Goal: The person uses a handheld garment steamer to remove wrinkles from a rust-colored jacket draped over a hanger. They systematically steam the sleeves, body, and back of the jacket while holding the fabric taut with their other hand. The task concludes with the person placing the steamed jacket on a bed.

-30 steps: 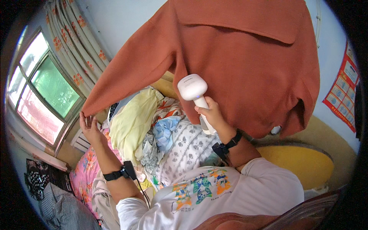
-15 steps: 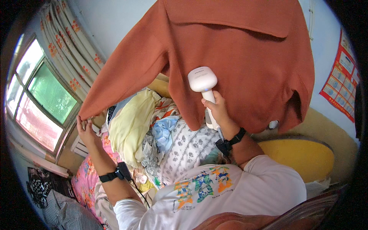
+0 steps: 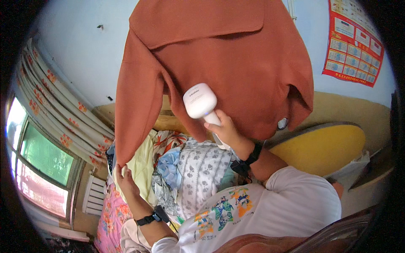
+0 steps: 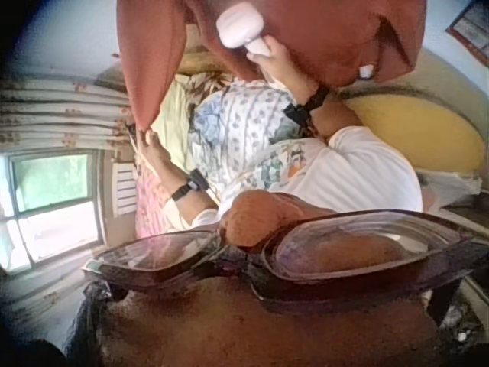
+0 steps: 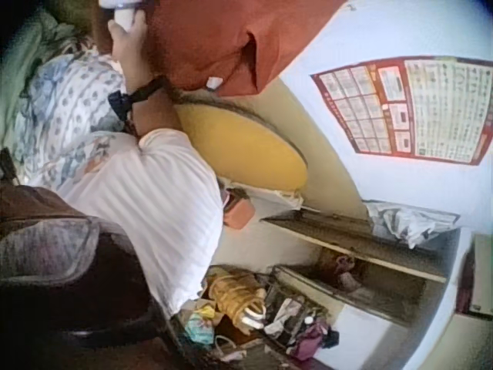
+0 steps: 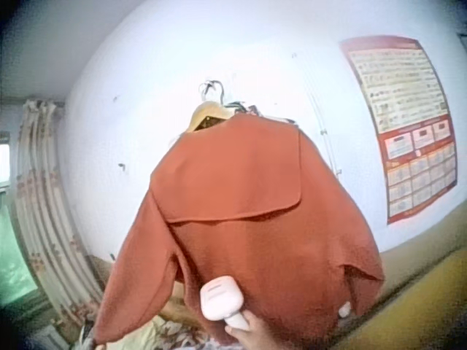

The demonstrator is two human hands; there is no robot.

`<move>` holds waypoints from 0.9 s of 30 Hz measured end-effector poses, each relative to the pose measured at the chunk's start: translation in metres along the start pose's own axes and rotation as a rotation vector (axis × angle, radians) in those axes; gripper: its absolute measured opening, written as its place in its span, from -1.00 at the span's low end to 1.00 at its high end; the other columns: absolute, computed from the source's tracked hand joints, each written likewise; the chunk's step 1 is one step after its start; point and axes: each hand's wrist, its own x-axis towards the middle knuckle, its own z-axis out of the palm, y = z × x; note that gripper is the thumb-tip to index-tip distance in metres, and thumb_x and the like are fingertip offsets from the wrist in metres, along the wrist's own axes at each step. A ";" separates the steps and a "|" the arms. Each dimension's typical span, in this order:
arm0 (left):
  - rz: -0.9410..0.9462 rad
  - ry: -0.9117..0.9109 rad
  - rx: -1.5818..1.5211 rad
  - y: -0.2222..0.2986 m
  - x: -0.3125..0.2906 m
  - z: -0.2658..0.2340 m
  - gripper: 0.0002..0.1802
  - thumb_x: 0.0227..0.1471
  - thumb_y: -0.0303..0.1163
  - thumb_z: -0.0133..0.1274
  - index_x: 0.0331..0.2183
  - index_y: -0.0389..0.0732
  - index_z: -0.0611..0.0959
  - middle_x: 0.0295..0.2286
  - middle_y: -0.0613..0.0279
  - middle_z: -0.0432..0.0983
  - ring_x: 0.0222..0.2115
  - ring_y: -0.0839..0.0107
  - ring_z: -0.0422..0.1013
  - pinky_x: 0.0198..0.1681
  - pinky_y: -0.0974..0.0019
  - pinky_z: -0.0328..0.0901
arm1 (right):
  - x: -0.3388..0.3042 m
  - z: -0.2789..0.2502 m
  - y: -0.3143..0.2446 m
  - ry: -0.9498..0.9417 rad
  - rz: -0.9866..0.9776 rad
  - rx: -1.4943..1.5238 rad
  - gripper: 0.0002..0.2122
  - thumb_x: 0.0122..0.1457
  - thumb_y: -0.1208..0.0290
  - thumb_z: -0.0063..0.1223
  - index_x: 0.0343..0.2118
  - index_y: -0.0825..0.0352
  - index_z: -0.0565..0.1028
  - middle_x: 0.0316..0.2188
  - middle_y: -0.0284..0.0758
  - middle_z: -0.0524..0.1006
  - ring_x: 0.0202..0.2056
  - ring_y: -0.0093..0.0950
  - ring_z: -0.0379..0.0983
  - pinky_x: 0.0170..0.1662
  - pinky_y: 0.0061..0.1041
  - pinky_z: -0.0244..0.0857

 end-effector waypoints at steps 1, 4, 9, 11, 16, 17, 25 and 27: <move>-0.013 -0.019 0.002 -0.011 0.001 0.000 -0.36 0.03 -0.66 -0.16 0.16 -0.23 0.14 0.09 0.02 0.11 0.07 0.20 0.19 0.05 0.34 0.13 | -0.002 -0.001 0.000 -0.009 -0.009 -0.007 -0.67 -0.06 0.40 0.18 -0.25 0.43 0.38 -0.41 -0.19 0.48 -0.37 -0.43 0.41 -0.29 -0.42 0.27; -0.123 0.007 0.082 -0.006 -0.015 0.038 -0.40 0.00 -0.64 -0.05 0.10 -0.16 0.25 -0.06 0.08 0.24 -0.12 0.33 0.31 -0.10 0.39 0.26 | -0.005 -0.003 0.003 0.009 -0.068 -0.019 -0.63 -0.07 0.38 0.20 -0.23 0.42 0.36 -0.40 -0.12 0.47 -0.36 -0.32 0.42 -0.28 -0.34 0.26; -0.109 -0.351 0.087 -0.006 -0.023 0.082 -0.72 0.01 -0.60 -0.04 -0.16 -0.31 0.48 -0.53 0.33 0.41 -0.49 0.56 0.36 -0.34 0.49 0.29 | -0.004 -0.010 -0.006 -0.038 -0.019 -0.116 -0.56 -0.02 0.37 0.15 -0.09 0.43 0.30 -0.27 -0.13 0.46 -0.24 -0.40 0.39 -0.17 -0.41 0.25; -0.102 -0.487 0.171 0.004 -0.031 0.104 -0.77 0.04 -0.59 -0.06 -0.19 -0.32 0.51 -0.51 0.32 0.41 -0.47 0.55 0.36 -0.30 0.47 0.29 | -0.006 -0.010 -0.021 -0.062 0.024 -0.159 -0.50 -0.03 0.38 0.15 -0.04 0.42 0.24 -0.23 -0.07 0.45 -0.20 -0.31 0.41 -0.14 -0.36 0.25; -0.052 -0.847 0.146 0.009 -0.051 0.157 -0.62 0.07 -0.52 -0.05 -0.03 -0.32 0.40 -0.26 0.22 0.41 -0.23 0.48 0.34 -0.09 0.42 0.24 | -0.010 0.004 -0.018 -0.142 0.015 -0.257 -0.29 -0.11 0.51 0.17 0.11 0.41 0.02 -0.11 0.09 0.36 -0.07 -0.10 0.35 -0.03 -0.26 0.21; -0.067 -0.857 0.132 0.017 -0.060 0.175 -0.57 0.08 -0.51 -0.05 0.01 -0.32 0.36 -0.19 0.19 0.38 -0.16 0.46 0.32 -0.04 0.40 0.22 | -0.010 0.006 -0.015 -0.174 -0.033 -0.229 -0.27 -0.11 0.51 0.17 0.12 0.41 0.00 -0.10 0.09 0.35 -0.05 -0.09 0.34 -0.02 -0.25 0.20; 0.008 -0.937 0.052 0.026 -0.084 0.239 -0.45 0.10 -0.35 -0.02 0.06 -0.34 0.19 -0.10 0.13 0.31 -0.12 0.41 0.28 -0.05 0.33 0.21 | -0.019 0.013 -0.022 -0.320 -0.146 -0.433 -0.22 -0.08 0.51 0.06 0.18 0.44 -0.13 -0.06 0.15 0.31 -0.03 0.04 0.28 -0.03 -0.18 0.19; -0.085 -0.838 0.066 0.019 -0.086 0.240 -0.61 0.10 -0.39 -0.02 -0.07 -0.36 0.30 -0.20 0.11 0.38 -0.20 0.43 0.34 -0.11 0.36 0.26 | -0.021 0.012 -0.033 -0.375 -0.151 -0.465 -0.22 -0.08 0.52 0.02 0.20 0.43 -0.15 -0.02 0.17 0.27 -0.01 0.06 0.24 0.02 -0.16 0.14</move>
